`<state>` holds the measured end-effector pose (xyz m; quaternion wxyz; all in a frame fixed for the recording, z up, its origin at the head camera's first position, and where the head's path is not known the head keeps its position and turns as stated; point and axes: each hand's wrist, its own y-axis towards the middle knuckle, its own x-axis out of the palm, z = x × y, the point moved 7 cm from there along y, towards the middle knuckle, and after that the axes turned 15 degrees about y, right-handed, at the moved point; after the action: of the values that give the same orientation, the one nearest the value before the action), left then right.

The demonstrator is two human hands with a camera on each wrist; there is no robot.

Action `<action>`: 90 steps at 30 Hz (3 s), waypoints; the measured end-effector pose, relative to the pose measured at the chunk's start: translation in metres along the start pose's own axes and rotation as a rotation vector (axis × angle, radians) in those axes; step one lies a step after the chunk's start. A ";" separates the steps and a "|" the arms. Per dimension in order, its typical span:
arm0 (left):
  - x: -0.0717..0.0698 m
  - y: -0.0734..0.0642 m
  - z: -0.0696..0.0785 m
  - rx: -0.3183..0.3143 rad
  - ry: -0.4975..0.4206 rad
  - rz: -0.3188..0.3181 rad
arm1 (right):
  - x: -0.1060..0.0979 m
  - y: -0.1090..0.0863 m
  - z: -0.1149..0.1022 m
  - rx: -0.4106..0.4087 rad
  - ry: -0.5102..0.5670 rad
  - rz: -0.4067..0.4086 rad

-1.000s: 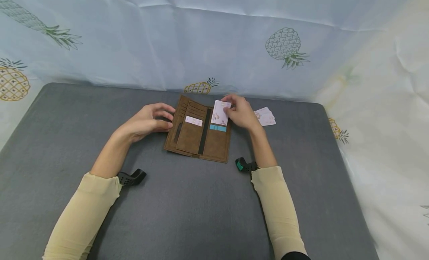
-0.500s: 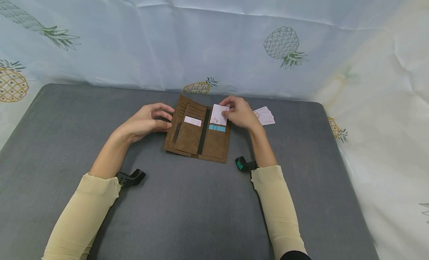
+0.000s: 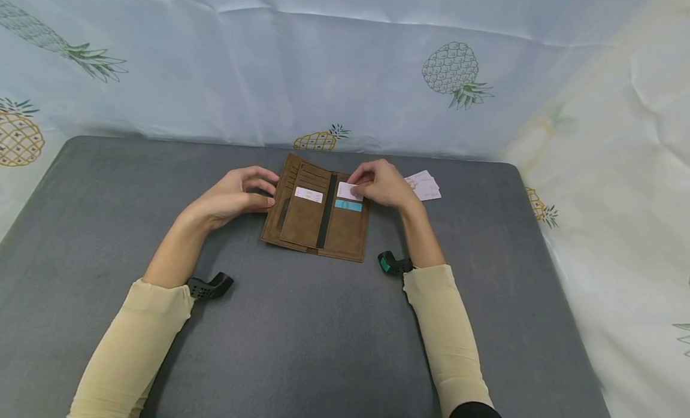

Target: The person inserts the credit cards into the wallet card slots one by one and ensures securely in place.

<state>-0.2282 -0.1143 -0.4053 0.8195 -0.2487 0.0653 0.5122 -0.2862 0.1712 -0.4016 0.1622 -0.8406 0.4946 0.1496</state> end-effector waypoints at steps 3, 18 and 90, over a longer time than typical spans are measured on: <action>0.000 0.000 -0.001 -0.004 0.001 0.001 | 0.001 -0.001 -0.002 -0.005 0.004 -0.019; 0.000 0.000 0.001 -0.003 0.003 0.001 | 0.004 -0.002 -0.005 -0.029 -0.043 -0.071; 0.000 0.004 -0.005 -0.001 -0.087 -0.028 | -0.130 -0.076 0.059 0.368 -0.164 0.274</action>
<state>-0.2306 -0.1156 -0.4109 0.8286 -0.2274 0.0258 0.5109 -0.2855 0.3331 -0.3919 0.3306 -0.7069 0.6081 0.1454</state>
